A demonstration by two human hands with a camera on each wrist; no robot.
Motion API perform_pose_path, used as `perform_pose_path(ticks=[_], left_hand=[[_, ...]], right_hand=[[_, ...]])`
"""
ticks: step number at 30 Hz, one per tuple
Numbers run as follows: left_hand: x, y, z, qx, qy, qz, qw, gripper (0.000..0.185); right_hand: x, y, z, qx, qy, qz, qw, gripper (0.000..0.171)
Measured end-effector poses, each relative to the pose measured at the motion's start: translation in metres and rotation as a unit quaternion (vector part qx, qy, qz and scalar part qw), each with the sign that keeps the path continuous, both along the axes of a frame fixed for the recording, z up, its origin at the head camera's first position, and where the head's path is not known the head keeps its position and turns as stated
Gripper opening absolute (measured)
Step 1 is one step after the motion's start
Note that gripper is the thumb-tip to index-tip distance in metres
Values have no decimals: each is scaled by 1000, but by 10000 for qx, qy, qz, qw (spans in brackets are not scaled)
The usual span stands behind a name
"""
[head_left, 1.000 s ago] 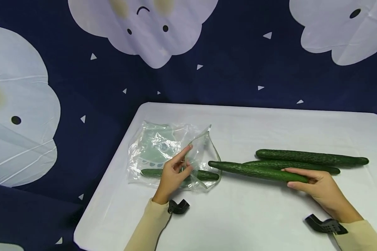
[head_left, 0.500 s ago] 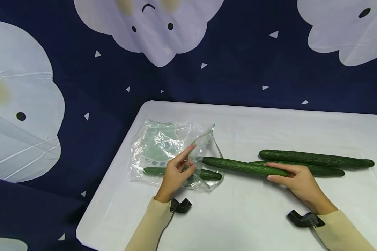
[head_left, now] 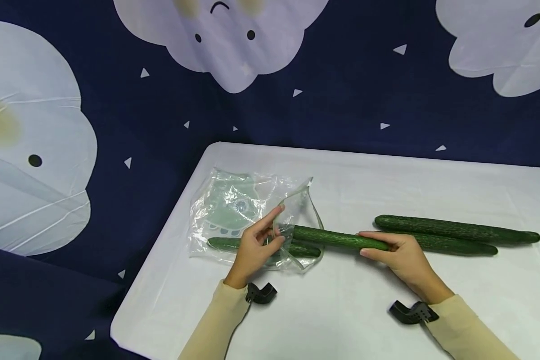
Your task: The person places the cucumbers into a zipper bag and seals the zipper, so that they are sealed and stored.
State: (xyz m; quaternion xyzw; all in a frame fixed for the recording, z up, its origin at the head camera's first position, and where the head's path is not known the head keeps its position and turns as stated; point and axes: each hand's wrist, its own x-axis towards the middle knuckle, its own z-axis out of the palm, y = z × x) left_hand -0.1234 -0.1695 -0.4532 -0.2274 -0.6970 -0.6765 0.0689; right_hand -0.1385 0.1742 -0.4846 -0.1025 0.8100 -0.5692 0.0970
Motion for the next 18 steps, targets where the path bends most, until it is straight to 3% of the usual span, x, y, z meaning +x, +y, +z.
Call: perform_pose_path(ticks=[18], left_hand=[[1,0,4,91,-104,-51,9999,64]], right_hand=[[-3,-58,2,-287,-129,-143,9994,50]])
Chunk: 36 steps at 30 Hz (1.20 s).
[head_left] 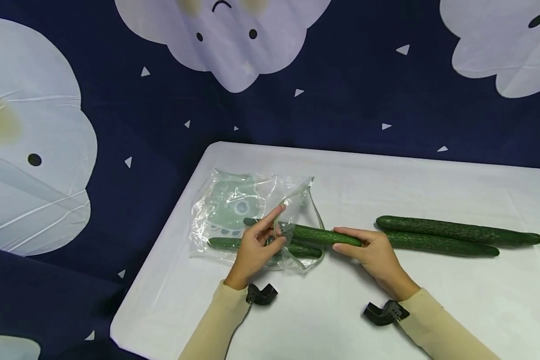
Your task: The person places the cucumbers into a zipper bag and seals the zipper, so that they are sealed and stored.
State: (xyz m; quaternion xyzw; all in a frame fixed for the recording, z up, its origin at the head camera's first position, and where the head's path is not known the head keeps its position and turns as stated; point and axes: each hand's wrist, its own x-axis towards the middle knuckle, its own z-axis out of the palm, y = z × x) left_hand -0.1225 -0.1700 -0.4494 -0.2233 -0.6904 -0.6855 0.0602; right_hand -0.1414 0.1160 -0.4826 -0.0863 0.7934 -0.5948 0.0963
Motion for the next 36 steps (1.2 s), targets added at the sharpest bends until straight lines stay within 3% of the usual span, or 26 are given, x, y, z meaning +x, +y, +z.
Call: perform_pose_path(ticks=[12,24,36], left_hand=[[1,-3,2,31,157,-7,9999,64],[0,-3,6,27,153,-25,9999,65],[-1,-4,5,45,26,-137,9999,65]], right_hand=[[-3,-34,14,-228,-48,252,9994,45],[-16,-60,-1,-246,328,227,9989,46],[-20,-78,-11,-117,410,328,9986,41]])
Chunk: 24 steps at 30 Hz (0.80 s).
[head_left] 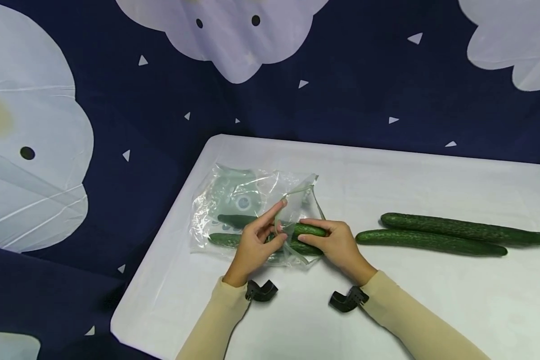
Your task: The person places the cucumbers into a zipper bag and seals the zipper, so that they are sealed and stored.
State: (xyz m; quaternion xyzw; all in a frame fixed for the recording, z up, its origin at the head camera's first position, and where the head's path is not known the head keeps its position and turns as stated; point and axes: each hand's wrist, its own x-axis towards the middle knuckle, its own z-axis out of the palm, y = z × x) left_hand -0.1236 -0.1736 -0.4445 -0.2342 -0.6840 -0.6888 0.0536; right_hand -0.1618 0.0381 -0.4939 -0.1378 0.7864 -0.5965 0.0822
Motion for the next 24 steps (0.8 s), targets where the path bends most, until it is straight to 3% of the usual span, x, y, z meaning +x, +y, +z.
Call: perform_pose_path(ticks=[7,15,21,24], left_hand=[[0,1,1,-51,-55,12,10000,65],[0,-2,-1,-111,-117,97,9998,66],[-1,-1,-2,-110,-42,108,9999,65],[-1,0,-2,-116,-30,85,9999,65]], right_hand=[[-3,-5,0,434,285,-58,9986,38],[-4,-10,-1,1094,1453,-41,9833,35],[0,-4,-1,892,1609,74,9829,36],[2,5,8,385,1550,165,9870,35]])
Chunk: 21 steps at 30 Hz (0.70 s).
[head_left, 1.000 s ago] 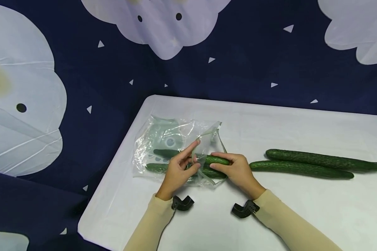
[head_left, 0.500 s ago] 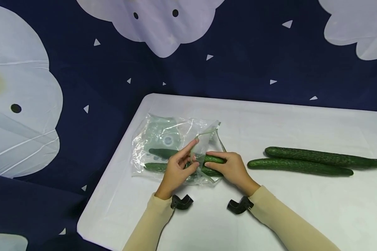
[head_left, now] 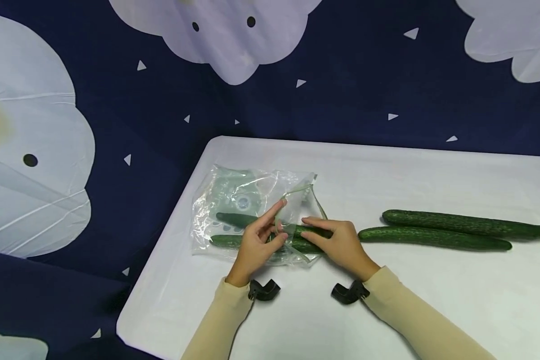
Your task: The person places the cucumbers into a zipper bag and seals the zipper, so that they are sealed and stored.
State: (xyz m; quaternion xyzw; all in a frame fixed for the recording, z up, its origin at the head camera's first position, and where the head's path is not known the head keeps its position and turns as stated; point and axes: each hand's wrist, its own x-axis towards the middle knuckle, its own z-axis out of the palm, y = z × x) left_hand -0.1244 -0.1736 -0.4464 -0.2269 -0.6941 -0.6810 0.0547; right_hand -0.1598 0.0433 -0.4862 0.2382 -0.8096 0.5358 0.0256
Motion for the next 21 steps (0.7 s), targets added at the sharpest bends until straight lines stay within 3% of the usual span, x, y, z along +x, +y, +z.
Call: perform_pose_path(ticks=[4,8,12,16,21], left_hand=[[0,5,-1,41,-6,-36,10000,67],[-2,9,-2,26,72,-61,10000,67],[-2,13,-2,11,110,-137,9998,66],[-1,12,-2,-27,98,-132,9999,66],[1,6,-4,-6,65,9,10000,65]], right_hand=[[3,23,30,-756,-180,-11,9970,29],[5,58,51,-866,33,-333,9957,25],[8,114,43,-621,296,-826,9942,26],[18,173,30,-563,-4,-1343,9893,31],[27,225,35,-305,-94,-1857,9821,33]])
